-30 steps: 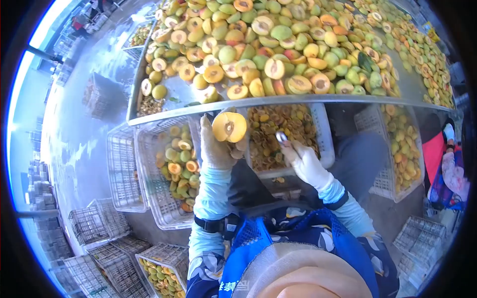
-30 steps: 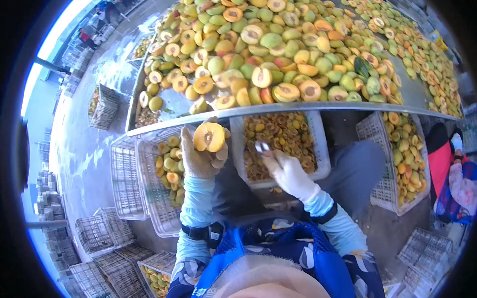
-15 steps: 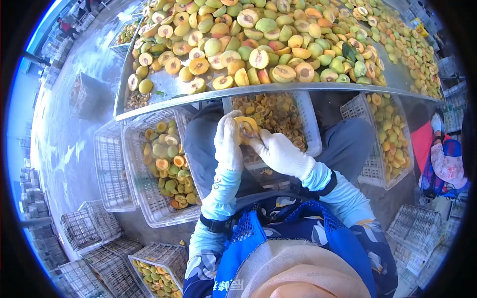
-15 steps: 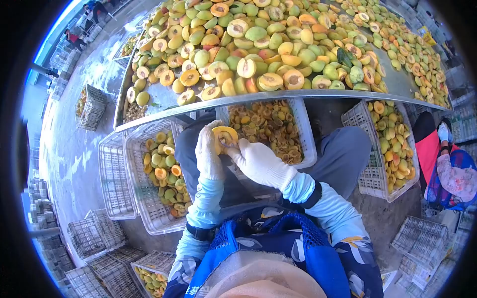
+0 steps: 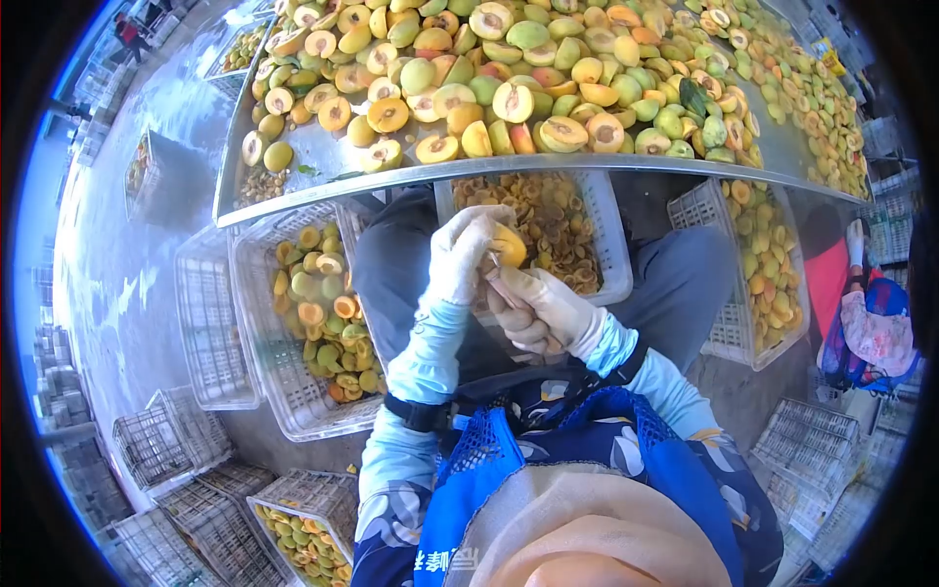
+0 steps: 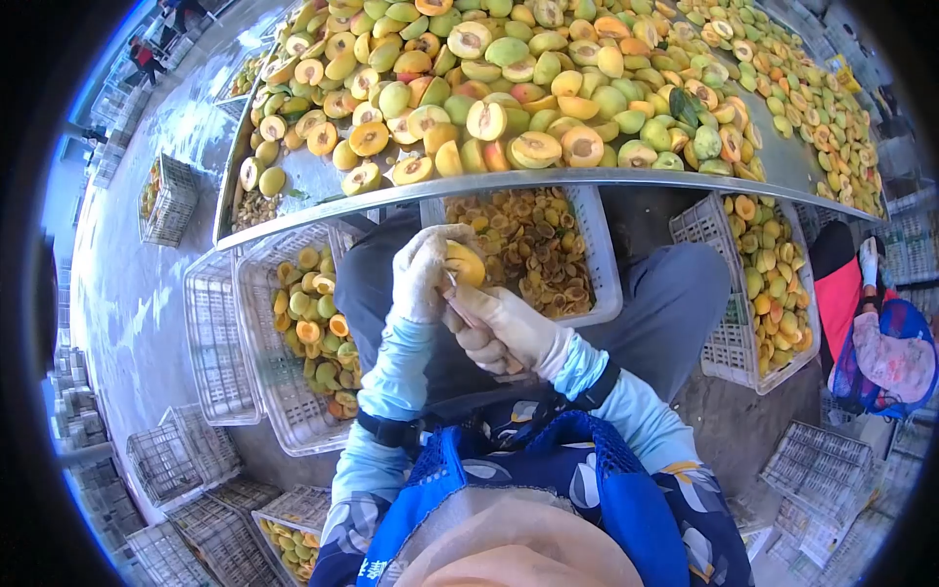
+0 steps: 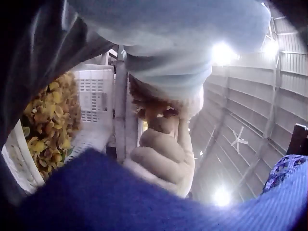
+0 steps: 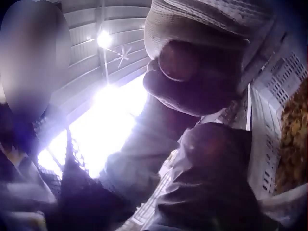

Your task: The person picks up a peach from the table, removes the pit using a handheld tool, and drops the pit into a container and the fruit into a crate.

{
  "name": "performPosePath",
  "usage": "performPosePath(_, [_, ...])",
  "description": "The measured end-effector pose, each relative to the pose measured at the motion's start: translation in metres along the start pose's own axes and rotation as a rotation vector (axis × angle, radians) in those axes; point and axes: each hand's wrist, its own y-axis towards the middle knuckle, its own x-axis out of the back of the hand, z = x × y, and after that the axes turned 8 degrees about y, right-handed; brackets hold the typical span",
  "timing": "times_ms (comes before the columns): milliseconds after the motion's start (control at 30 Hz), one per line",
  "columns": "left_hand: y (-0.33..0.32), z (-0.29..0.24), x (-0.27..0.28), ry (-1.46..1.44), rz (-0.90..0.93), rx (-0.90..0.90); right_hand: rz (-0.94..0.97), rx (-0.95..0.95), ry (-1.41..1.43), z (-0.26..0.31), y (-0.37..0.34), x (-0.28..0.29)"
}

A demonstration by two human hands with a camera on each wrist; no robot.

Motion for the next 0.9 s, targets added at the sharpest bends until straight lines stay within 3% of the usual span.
performPosePath(67, [0.009, 0.023, -0.022, -0.431, -0.176, -0.133, 0.190, 0.021, 0.297, -0.015, 0.007, 0.010])
performPosePath(100, [0.016, 0.029, -0.031, -0.514, -0.270, -0.133, 0.294, 0.072, 0.446, -0.022, 0.014, 0.018])
performPosePath(133, [0.014, 0.024, -0.036, -0.777, -0.290, -0.073, 0.292, 0.068, 0.441, -0.024, 0.011, 0.016])
performPosePath(200, [0.017, 0.018, -0.021, -0.950, -0.610, 0.066, -0.072, 0.333, -0.082, -0.022, 0.004, 0.012])
performPosePath(233, [0.009, 0.022, 0.001, -0.623, -0.672, -0.056, -0.252, 0.445, -0.422, -0.023, 0.011, 0.027])
performPosePath(267, [-0.004, 0.027, 0.034, -0.289, -0.719, -0.175, -0.456, 0.708, -1.083, -0.031, 0.028, 0.064])
performPosePath(300, [-0.021, 0.019, 0.065, -0.241, -0.778, -0.152, -0.572, 0.459, -1.485, -0.028, 0.030, 0.087])
performPosePath(333, [-0.040, 0.008, 0.096, -0.191, -0.839, -0.125, -0.404, 0.416, -1.949, -0.031, 0.026, 0.118])
performPosePath(367, [-0.062, 0.006, 0.131, 0.384, -0.784, -0.114, -0.558, 0.442, -1.815, -0.036, 0.026, 0.137])
performPosePath(400, [-0.074, 0.002, 0.153, 0.954, -0.684, -0.088, -0.723, 0.202, -1.655, -0.034, 0.026, 0.143])
performPosePath(433, [-0.069, -0.011, 0.157, 0.966, -0.686, -0.090, -0.681, 0.108, -1.700, -0.032, 0.029, 0.143])
performPosePath(467, [-0.063, -0.026, 0.159, 1.241, -0.637, -0.065, -0.636, 0.007, -1.743, -0.034, 0.032, 0.141])
performPosePath(500, [-0.051, -0.039, 0.158, 1.510, -0.582, -0.040, -0.605, 0.058, -1.732, -0.037, 0.037, 0.136])
performPosePath(567, [0.004, -0.058, 0.141, 1.280, -0.567, 0.042, -0.558, 0.159, -1.746, -0.043, 0.049, 0.127])
performPosePath(600, [0.033, -0.055, 0.137, 1.339, -0.537, 0.061, -0.525, 0.183, -1.636, -0.041, 0.049, 0.116])
performPosePath(700, [0.114, -0.032, 0.131, 1.418, -0.269, 0.388, -0.557, 0.185, -1.586, -0.038, 0.033, 0.104])
performPosePath(733, [0.121, -0.025, 0.122, 1.421, -0.268, 0.377, -0.600, 0.258, -1.507, -0.042, 0.027, 0.113])
performPosePath(833, [0.122, -0.013, 0.101, 1.432, -0.465, -0.077, -0.653, 0.404, -1.373, -0.042, 0.012, 0.104])
performPosePath(867, [0.116, -0.015, 0.100, 1.433, -0.461, -0.085, -0.663, 0.481, -1.330, -0.040, 0.007, 0.100])
performPosePath(900, [0.106, -0.019, 0.102, 0.877, -0.491, -0.125, -0.670, 0.485, -1.327, -0.040, 0.004, 0.104])
